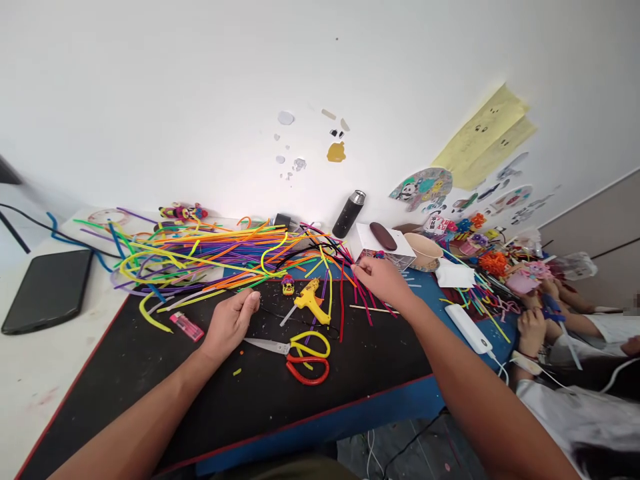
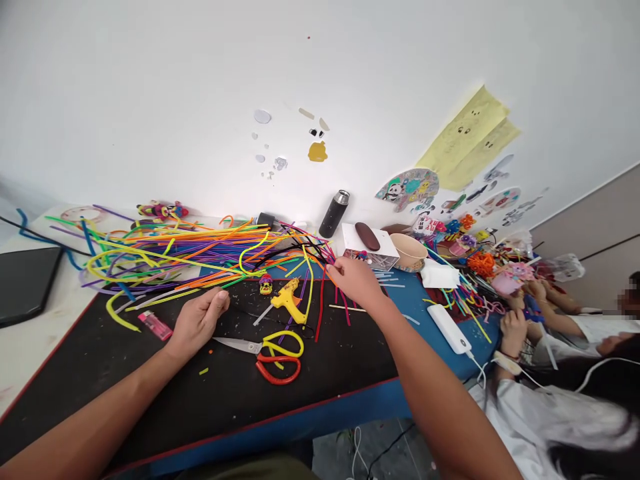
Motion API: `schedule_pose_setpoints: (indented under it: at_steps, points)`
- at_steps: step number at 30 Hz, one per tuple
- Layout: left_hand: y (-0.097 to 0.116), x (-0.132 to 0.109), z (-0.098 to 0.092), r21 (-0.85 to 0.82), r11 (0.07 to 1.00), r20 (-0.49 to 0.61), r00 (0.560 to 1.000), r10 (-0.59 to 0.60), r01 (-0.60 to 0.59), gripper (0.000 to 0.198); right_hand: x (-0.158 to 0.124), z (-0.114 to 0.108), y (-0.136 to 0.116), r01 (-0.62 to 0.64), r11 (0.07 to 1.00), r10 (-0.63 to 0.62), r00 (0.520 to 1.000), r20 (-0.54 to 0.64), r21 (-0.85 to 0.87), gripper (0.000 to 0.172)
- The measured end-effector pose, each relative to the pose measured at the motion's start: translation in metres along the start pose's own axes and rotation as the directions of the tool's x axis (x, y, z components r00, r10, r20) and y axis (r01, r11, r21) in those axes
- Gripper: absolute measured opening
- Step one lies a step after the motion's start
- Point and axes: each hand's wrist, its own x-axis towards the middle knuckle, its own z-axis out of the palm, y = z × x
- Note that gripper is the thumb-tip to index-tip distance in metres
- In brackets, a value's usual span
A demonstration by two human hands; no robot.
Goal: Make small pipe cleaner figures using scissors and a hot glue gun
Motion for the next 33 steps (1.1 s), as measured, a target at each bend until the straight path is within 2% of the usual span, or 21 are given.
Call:
schedule_pose_setpoints:
  at_steps: [6, 10, 14, 19, 23, 29, 33]
  points:
    - [0.004, -0.001, -0.001, -0.028, 0.999, -0.009, 1.000, -0.030, 0.029, 0.048, -0.032, 0.027, 0.034, -0.051, 0.999, 0.051, 0.988, 0.147, 0.000, 0.035]
    - [0.005, -0.001, -0.001, -0.011, 0.999, -0.007, 0.999, -0.052, 0.052, 0.048, -0.033, 0.045, 0.039, -0.050, 0.998, 0.046, 0.991, 0.125, 0.028, 0.034]
    - [0.005, -0.001, -0.001, -0.007, 0.997, -0.015, 0.997, -0.071, 0.071, 0.048, -0.017, 0.054, 0.036, -0.019, 0.996, 0.013, 0.998, 0.066, 0.087, 0.035]
    - [0.003, 0.000, 0.001, 0.005, 0.996, 0.014, 0.996, -0.092, 0.092, 0.048, 0.017, 0.061, 0.033, -0.011, 0.984, 0.014, 1.000, -0.020, 0.179, 0.041]
    - [0.003, 0.001, 0.002, 0.003, 0.992, 0.028, 0.991, -0.128, 0.128, 0.049, 0.049, 0.074, 0.028, -0.033, 0.975, 0.034, 0.999, -0.001, 0.219, 0.046]
    - [0.002, 0.002, 0.001, 0.002, 0.989, 0.045, 0.988, -0.146, 0.146, 0.052, 0.074, 0.086, 0.018, 0.028, 0.994, -0.034, 0.998, 0.059, 0.108, 0.034]
    - [0.000, 0.005, 0.001, 0.008, 0.990, 0.062, 0.988, -0.141, 0.140, 0.052, 0.083, 0.083, 0.025, 0.012, 1.000, -0.012, 0.999, 0.052, -0.002, 0.024]
